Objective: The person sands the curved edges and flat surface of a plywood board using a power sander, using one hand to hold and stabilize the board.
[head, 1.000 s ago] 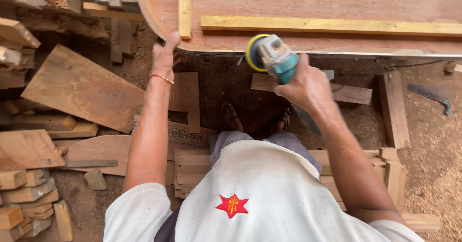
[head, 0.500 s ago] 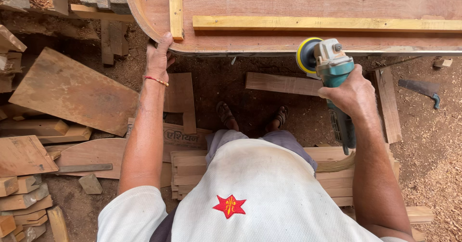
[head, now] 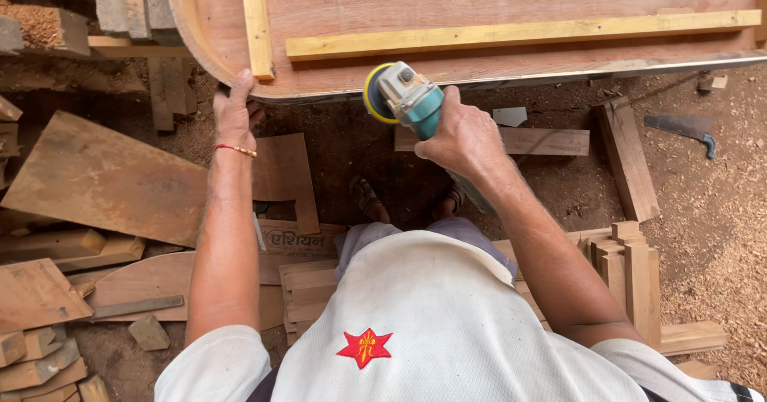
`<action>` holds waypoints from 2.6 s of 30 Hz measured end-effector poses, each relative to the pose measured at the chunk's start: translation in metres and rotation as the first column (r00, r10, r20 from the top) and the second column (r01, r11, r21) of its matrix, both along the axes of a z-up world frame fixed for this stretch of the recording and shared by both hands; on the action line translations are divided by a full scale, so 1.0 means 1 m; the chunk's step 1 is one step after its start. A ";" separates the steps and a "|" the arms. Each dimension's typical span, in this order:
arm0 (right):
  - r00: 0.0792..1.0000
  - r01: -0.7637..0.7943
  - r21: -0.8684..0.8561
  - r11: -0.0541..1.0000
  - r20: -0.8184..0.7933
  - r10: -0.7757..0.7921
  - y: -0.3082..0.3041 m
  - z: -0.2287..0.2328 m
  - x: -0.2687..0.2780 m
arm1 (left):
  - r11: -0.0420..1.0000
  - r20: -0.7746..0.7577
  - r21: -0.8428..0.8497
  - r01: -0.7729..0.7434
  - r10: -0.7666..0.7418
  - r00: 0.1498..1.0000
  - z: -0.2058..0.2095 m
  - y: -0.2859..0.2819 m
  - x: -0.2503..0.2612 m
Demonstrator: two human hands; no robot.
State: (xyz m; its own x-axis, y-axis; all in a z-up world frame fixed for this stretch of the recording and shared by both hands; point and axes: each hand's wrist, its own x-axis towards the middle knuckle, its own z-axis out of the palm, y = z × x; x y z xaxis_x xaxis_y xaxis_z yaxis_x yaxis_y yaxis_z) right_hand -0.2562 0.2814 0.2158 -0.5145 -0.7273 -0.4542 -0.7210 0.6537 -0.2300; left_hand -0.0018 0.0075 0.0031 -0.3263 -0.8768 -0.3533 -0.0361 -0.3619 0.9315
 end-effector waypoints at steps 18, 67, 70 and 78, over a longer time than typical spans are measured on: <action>0.723 0.682 -0.109 0.723 -0.045 -0.689 0.177 -0.006 -0.206 | 0.996 -0.017 0.061 -0.071 0.072 0.997 -0.015 0.002 0.001; 0.483 0.824 -0.566 -0.015 0.717 -0.502 0.419 -0.019 -0.399 | -0.511 0.795 -0.579 0.636 -0.181 0.579 0.049 0.378 -0.461; 0.208 0.828 -0.367 -0.424 0.903 -0.375 0.442 0.013 -0.358 | -0.229 0.758 -0.411 0.882 -0.624 0.192 0.043 0.438 -0.482; -0.101 0.428 -0.150 -0.891 0.972 -0.212 0.522 0.036 -0.260 | 0.122 -0.223 0.691 0.713 -0.901 0.371 -0.047 0.551 -0.574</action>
State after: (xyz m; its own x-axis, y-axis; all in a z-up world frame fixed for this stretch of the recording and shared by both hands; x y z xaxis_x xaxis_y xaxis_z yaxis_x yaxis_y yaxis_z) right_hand -0.5163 0.8031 0.2518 -0.6673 0.5753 -0.4730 0.1455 -0.5221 -0.8404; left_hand -0.5763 0.5582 -0.0440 -0.5354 0.3339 -0.7758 -0.8260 -0.3985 0.3986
